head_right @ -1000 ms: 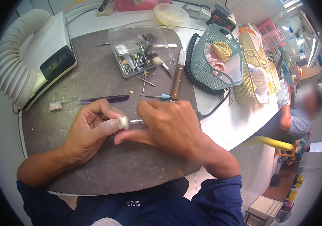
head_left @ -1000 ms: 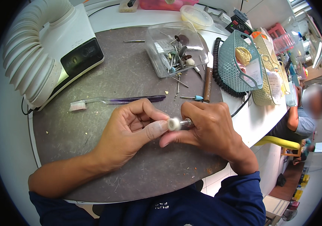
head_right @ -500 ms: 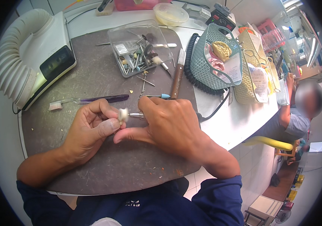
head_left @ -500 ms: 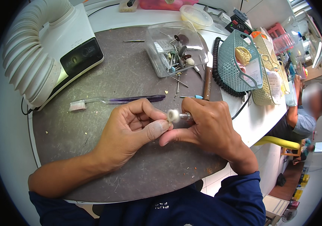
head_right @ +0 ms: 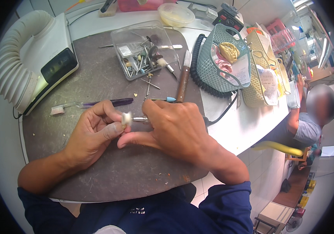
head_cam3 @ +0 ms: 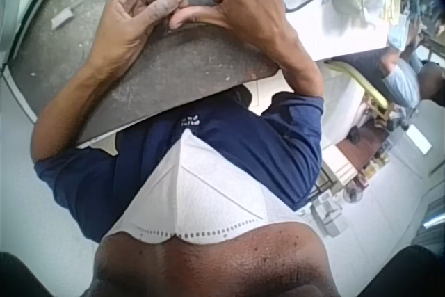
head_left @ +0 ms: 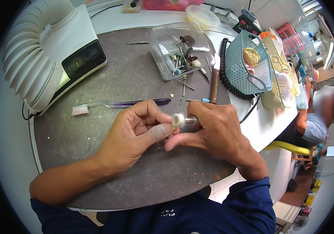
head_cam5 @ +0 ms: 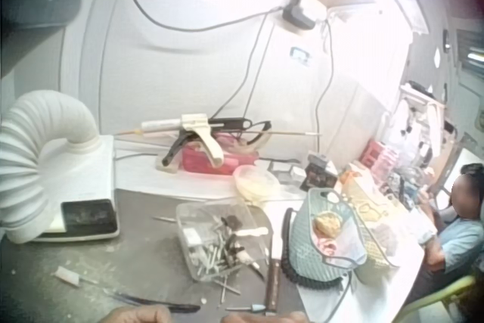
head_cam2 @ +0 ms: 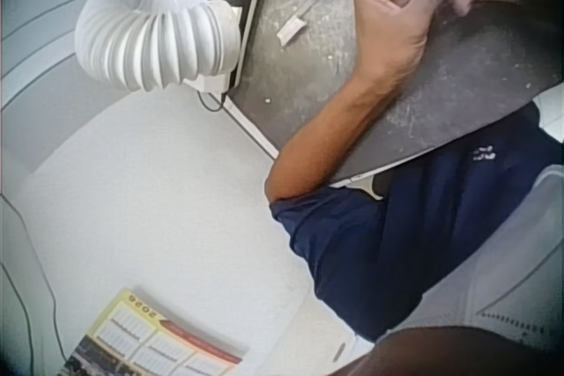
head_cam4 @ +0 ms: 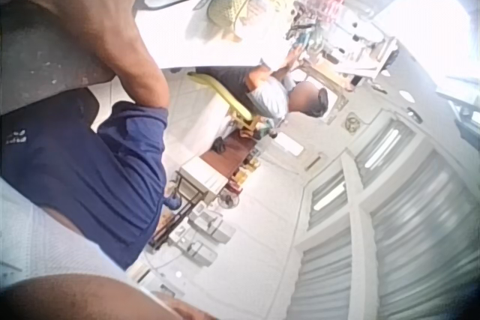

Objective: The person uses a rotary polishing tool to smooth and finish a small, white dental prosthesis held in their left hand. They rotate the object frequently to treat different surfaces while maintaining a steady grip. The task is performed at a workbench in a workshop environment.

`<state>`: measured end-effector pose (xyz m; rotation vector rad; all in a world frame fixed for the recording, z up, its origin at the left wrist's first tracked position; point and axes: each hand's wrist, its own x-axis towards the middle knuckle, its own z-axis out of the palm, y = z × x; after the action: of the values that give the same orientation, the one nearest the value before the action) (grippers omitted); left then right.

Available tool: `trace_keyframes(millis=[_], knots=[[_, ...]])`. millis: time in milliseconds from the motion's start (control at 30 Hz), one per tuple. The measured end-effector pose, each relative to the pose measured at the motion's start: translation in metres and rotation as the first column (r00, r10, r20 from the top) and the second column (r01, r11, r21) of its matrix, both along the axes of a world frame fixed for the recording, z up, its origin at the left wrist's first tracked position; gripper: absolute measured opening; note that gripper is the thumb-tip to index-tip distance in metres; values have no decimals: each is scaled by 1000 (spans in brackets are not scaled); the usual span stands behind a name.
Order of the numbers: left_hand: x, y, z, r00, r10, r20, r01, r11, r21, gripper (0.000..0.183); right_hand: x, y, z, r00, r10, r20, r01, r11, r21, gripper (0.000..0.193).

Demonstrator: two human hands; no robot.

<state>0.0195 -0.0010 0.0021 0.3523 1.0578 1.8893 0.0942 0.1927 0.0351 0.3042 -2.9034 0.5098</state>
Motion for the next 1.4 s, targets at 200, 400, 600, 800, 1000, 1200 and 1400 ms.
trace_keyframes(millis=[200,400,600,800,1000,1200,1400], knots=[[-1,0,-1,1000,-11,-19,11,1000,-11,12,2,-2,4,999,49,23,-50,998,30,62],[-1,1,0,1000,-22,14,22,1000,-1,12,1,0,3,1000,-19,12,19,1000,6,65],[-4,-1,0,998,-54,37,53,998,38,13,2,8,16,996,-66,55,73,988,-138,58],[-5,-2,4,990,-53,133,43,997,71,15,1,20,14,991,-81,-109,60,981,-184,21],[-8,-4,-1,981,-78,176,60,993,103,14,2,16,15,994,-67,-86,58,994,-97,21],[-9,-5,-5,970,-107,218,75,986,148,18,5,8,9,995,-30,-92,14,987,-161,25],[-10,-6,-4,962,-123,244,85,984,159,21,4,6,7,993,13,-118,-30,988,-149,26]])
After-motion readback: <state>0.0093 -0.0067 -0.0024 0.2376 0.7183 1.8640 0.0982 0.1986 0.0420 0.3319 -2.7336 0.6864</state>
